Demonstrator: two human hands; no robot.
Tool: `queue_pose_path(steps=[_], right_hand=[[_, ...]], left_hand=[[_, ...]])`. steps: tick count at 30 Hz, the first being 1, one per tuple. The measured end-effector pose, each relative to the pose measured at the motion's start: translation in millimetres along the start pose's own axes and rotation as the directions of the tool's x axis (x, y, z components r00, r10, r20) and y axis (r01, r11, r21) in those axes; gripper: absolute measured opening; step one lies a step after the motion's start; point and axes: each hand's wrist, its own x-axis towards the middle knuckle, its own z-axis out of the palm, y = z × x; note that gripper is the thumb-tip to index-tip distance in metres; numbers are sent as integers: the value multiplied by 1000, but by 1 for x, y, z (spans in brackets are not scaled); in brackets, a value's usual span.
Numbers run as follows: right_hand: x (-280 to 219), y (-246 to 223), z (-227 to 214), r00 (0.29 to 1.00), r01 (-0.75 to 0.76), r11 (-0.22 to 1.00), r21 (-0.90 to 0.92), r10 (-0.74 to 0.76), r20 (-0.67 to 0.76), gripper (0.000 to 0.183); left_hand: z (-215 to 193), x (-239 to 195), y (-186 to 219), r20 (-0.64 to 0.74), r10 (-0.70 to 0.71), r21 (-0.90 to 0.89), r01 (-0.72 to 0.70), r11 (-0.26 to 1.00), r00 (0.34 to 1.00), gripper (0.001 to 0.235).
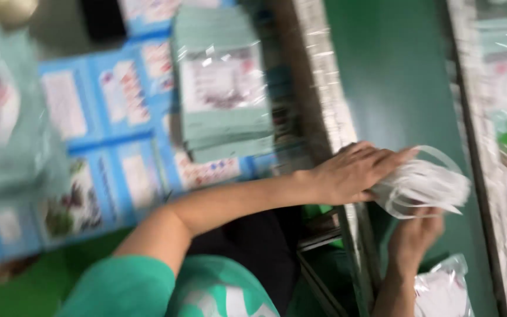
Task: Packaging face masks into plastic bags on a manufacturing conveyor belt.
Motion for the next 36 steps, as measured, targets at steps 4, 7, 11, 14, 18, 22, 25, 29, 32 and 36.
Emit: queue_pose_path(steps=[4, 7, 11, 14, 18, 22, 25, 29, 32, 36], right_hand=[[6, -8, 1, 980, 30, 993, -117, -52, -190, 28], [0, -8, -5, 965, 60, 971, -232, -116, -235, 26], [5, -37, 15, 961, 111, 951, -289, -177, -214, 30], [-1, -15, 25, 955, -9, 953, -302, -81, -284, 33], [10, -58, 116, 965, -185, 980, 76, 196, -176, 34], [19, -60, 192, 921, -367, 922, 126, 341, 188, 24], [28, -99, 223, 953, -195, 945, 263, 120, 277, 28], [29, -80, 217, 829, -522, 733, 437, 313, 464, 25], [25, -75, 210, 929, -41, 993, 114, -4, 371, 17], [21, -117, 216, 983, 176, 898, -404, -141, 114, 25]], left_hand=[[-90, -66, -10, -317, 185, 349, -67, 935, 930, 49], [-136, -130, -55, -322, 69, 519, 115, 847, 944, 7], [-189, -154, -49, -195, 18, 702, 127, 701, 981, 15], [-189, -144, -48, -39, -50, 815, 61, 577, 998, 17], [-185, -133, -61, -30, -32, 824, 43, 565, 999, 16], [-182, -130, -60, -217, 102, 659, 68, 749, 971, 3], [-196, -130, -31, -333, 178, 579, 52, 813, 926, 9], [-179, -147, -50, -349, 201, 624, 68, 778, 915, 9], [-194, -131, -31, -399, 247, 601, 49, 798, 883, 11], [-168, -121, 2, -436, 359, 635, -2, 773, 825, 12]])
